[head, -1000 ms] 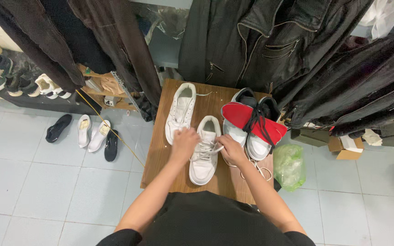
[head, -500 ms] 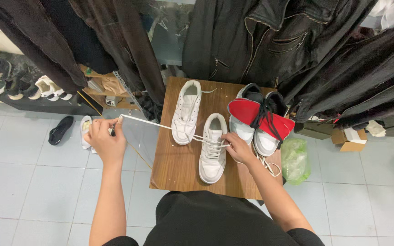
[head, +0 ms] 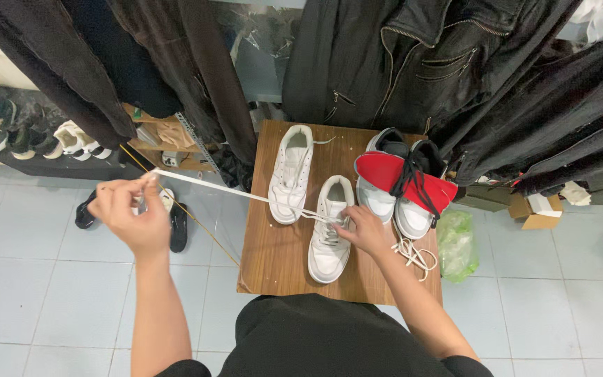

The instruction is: The person laces a white sneaker by threading the laces through the eyelets on the upper part of the shoe.

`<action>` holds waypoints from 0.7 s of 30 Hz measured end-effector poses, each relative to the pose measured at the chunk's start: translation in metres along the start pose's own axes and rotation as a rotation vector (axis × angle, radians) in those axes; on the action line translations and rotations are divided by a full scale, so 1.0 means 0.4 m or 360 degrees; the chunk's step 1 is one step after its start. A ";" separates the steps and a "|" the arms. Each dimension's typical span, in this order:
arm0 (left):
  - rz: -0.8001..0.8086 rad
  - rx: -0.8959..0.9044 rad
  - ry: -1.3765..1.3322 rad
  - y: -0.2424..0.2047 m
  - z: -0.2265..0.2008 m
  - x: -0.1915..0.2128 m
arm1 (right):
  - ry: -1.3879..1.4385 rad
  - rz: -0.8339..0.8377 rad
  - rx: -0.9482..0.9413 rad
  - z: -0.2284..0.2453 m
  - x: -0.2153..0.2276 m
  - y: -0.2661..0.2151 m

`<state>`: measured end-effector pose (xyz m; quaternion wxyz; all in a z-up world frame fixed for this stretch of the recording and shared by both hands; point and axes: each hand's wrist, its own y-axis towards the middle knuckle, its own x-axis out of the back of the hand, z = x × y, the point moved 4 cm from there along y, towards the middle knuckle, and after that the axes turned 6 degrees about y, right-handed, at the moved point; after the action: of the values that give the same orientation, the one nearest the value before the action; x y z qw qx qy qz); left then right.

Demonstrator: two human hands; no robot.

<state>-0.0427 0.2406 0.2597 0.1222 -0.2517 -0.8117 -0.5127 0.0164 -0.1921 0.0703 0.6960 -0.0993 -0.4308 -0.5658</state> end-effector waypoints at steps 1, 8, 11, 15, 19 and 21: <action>-0.0004 0.0003 -0.0154 0.004 -0.022 -0.004 | 0.0022 -0.0030 -0.0128 -0.008 -0.011 0.002; 0.0326 -0.0080 -0.0959 -0.110 -0.233 -0.139 | 0.1476 -0.0970 -0.0822 -0.110 0.010 -0.050; 0.1109 0.0276 -0.0986 -0.233 -0.287 -0.257 | 0.1618 -0.1401 -0.0716 -0.142 0.164 -0.124; 0.1977 -0.0115 -0.0402 -0.417 -0.302 -0.392 | 0.1719 -0.1526 -0.0831 -0.146 0.281 -0.216; 0.1700 -0.0256 -0.0406 -0.543 -0.263 -0.479 | 0.1302 -0.1218 -0.0817 -0.135 0.269 -0.292; 0.1689 -0.0244 -0.0297 -0.591 -0.237 -0.518 | 0.1342 -0.1096 -0.0868 -0.154 0.223 -0.327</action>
<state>0.0001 0.0149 0.0250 0.2730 -0.6795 -0.5409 -0.4138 -0.0690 -0.3376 0.0506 0.5330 0.1036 0.0352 -0.8390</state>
